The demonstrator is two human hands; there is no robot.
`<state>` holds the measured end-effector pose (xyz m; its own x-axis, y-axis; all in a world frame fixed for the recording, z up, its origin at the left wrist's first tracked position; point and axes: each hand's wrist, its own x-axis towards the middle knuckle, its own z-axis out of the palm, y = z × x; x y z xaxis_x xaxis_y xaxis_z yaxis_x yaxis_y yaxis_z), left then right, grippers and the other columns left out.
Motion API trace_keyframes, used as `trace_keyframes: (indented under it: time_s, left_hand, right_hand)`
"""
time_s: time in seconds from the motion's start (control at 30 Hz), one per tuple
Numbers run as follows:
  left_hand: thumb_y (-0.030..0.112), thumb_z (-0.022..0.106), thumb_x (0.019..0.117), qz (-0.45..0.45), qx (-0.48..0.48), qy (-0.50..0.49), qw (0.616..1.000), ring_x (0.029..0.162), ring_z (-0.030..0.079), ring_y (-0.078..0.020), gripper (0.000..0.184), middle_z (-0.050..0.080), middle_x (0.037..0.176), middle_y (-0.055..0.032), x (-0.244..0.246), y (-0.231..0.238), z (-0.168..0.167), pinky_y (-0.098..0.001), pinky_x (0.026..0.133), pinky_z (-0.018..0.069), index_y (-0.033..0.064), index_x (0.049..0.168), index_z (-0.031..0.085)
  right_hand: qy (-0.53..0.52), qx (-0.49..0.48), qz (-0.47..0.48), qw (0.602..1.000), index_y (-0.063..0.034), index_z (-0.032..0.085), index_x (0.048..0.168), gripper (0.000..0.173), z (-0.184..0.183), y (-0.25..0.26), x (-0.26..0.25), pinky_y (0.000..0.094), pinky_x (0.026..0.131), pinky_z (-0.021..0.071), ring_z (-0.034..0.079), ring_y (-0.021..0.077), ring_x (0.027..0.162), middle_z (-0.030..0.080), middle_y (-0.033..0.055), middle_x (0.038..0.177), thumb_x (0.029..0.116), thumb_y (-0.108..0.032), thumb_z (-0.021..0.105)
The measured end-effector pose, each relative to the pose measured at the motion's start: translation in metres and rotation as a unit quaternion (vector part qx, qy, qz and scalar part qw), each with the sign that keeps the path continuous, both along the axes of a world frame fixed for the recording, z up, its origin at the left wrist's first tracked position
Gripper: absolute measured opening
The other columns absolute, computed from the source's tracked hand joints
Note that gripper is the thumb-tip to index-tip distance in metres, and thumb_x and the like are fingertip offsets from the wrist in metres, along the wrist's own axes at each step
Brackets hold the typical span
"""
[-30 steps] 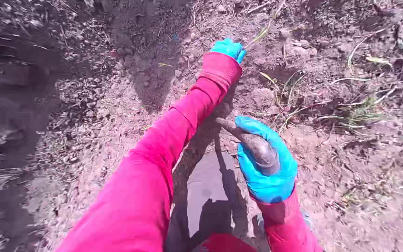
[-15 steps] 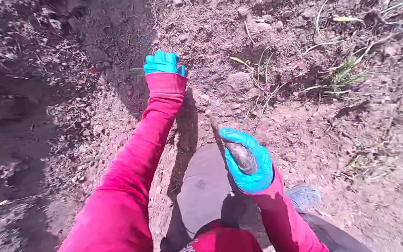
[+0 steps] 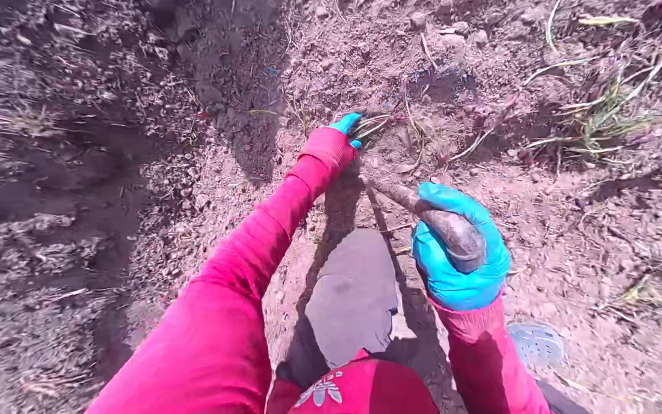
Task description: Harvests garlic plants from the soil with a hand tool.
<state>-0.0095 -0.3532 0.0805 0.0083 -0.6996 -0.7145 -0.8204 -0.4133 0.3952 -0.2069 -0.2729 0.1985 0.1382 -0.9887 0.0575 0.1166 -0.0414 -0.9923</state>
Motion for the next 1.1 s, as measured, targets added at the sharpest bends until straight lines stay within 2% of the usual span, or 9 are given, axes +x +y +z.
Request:
trace_keyframes:
  time_s: [0.07,0.17,0.27,0.37,0.5,0.63,0.83,0.93,1.1]
  left_hand:
    - [0.021,0.064,0.1004,0.097,-0.048,0.014,0.994,0.11,0.071,-0.0349,0.046,0.073,0.121,-0.0171,0.043,0.026,-0.005,-0.0602,0.099,0.0528,0.0141,0.146,0.057]
    - [0.026,0.058,0.104,0.078,-0.027,-0.022,0.996,0.117,0.07,-0.0307,0.035,0.073,0.126,-0.0108,0.077,0.031,-0.012,-0.06,0.104,0.0506,0.0177,0.137,0.066]
    - [0.023,0.056,0.1027,0.05,0.092,-0.054,0.993,0.122,0.066,-0.0358,0.039,0.071,0.13,-0.0119,0.114,0.02,-0.032,-0.0672,0.105,0.0472,0.0277,0.139,0.066]
    - [0.023,0.062,0.1024,0.142,0.103,-0.03,0.984,0.112,0.071,-0.0323,0.03,0.073,0.119,-0.0151,0.135,0.03,-0.013,-0.0599,0.102,0.0512,0.0104,0.129,0.066]
    - [0.027,0.058,0.1003,-0.079,0.059,-0.139,0.985,0.114,0.068,-0.0413,0.025,0.073,0.117,-0.0166,0.079,-0.004,0.026,-0.0706,0.093,0.0499,0.0144,0.115,0.075]
    - [0.024,0.068,0.0958,-0.225,0.118,-0.171,0.952,0.127,0.058,-0.0467,0.029,0.066,0.131,-0.0237,0.028,0.024,-0.051,-0.0689,0.102,0.0454,0.0036,0.115,0.074]
    - [0.032,0.063,0.0985,-0.066,-0.165,-0.093,0.98,0.115,0.063,-0.0461,0.029,0.071,0.115,-0.0214,0.021,0.009,0.005,-0.0649,0.088,0.0503,0.0093,0.108,0.079]
    - [0.056,0.066,0.0928,-0.017,-0.094,-0.056,0.994,0.131,0.055,-0.0419,0.049,0.064,0.134,-0.0192,-0.023,-0.047,-0.004,-0.0642,0.101,0.0475,0.0147,0.116,0.076]
    - [0.014,0.053,0.107,0.04,-0.084,0.085,0.992,0.13,0.06,-0.0261,0.032,0.064,0.136,-0.02,-0.022,-0.085,0.024,-0.0404,0.111,0.0461,-0.002,0.133,0.059]
  right_hand:
    - [-0.043,-0.016,-0.066,0.997,-0.0088,0.068,0.119,0.031,-0.02,-0.014,0.026,0.0247,0.085,0.0606,0.069,0.0069,0.101,0.071,-0.0025,0.12,0.0919,0.005,0.061]
    - [-0.01,0.054,-0.043,0.998,0.0057,0.058,0.128,0.039,-0.059,-0.009,0.056,0.0198,0.069,0.0559,0.063,0.0021,0.083,0.066,0.0048,0.122,0.0894,0.009,0.055]
    - [-0.005,0.054,-0.029,0.998,0.002,0.06,0.128,0.042,-0.021,-0.02,0.064,0.0222,0.063,0.0583,0.066,0.004,0.077,0.07,0.0034,0.119,0.0867,0.007,0.061]
    - [-0.077,-0.01,-0.041,0.996,-0.0091,0.063,0.122,0.034,-0.015,-0.04,0.072,0.023,0.058,0.0576,0.065,0.0065,0.075,0.068,-0.0011,0.119,0.0902,0.002,0.061]
    - [0.032,0.091,-0.022,0.995,0.0077,0.055,0.134,0.039,-0.091,-0.014,0.106,0.0212,0.066,0.0552,0.062,0.0031,0.076,0.067,0.008,0.116,0.0945,0.005,0.054]
    - [0.035,0.072,-0.087,0.993,-0.0009,0.061,0.127,0.041,-0.027,-0.005,0.082,0.0212,0.061,0.0579,0.066,0.0036,0.076,0.069,0.0011,0.121,0.0871,0.008,0.062]
    - [0.102,0.083,-0.046,0.99,0.0099,0.057,0.128,0.04,-0.018,0.021,0.018,0.0202,0.069,0.0579,0.067,0.0018,0.084,0.069,0.004,0.123,0.0876,0.01,0.056]
    - [0.04,0.049,-0.11,0.992,-0.0052,0.065,0.124,0.037,0.007,0.016,0.019,0.0198,0.062,0.058,0.068,0.0036,0.08,0.07,-0.0024,0.121,0.089,0.005,0.061]
    - [0.084,0.059,-0.104,0.989,0.0058,0.062,0.125,0.039,-0.044,0.015,0.023,0.0221,0.075,0.0582,0.066,0.0032,0.086,0.07,0.0069,0.118,0.0857,0.008,0.062]
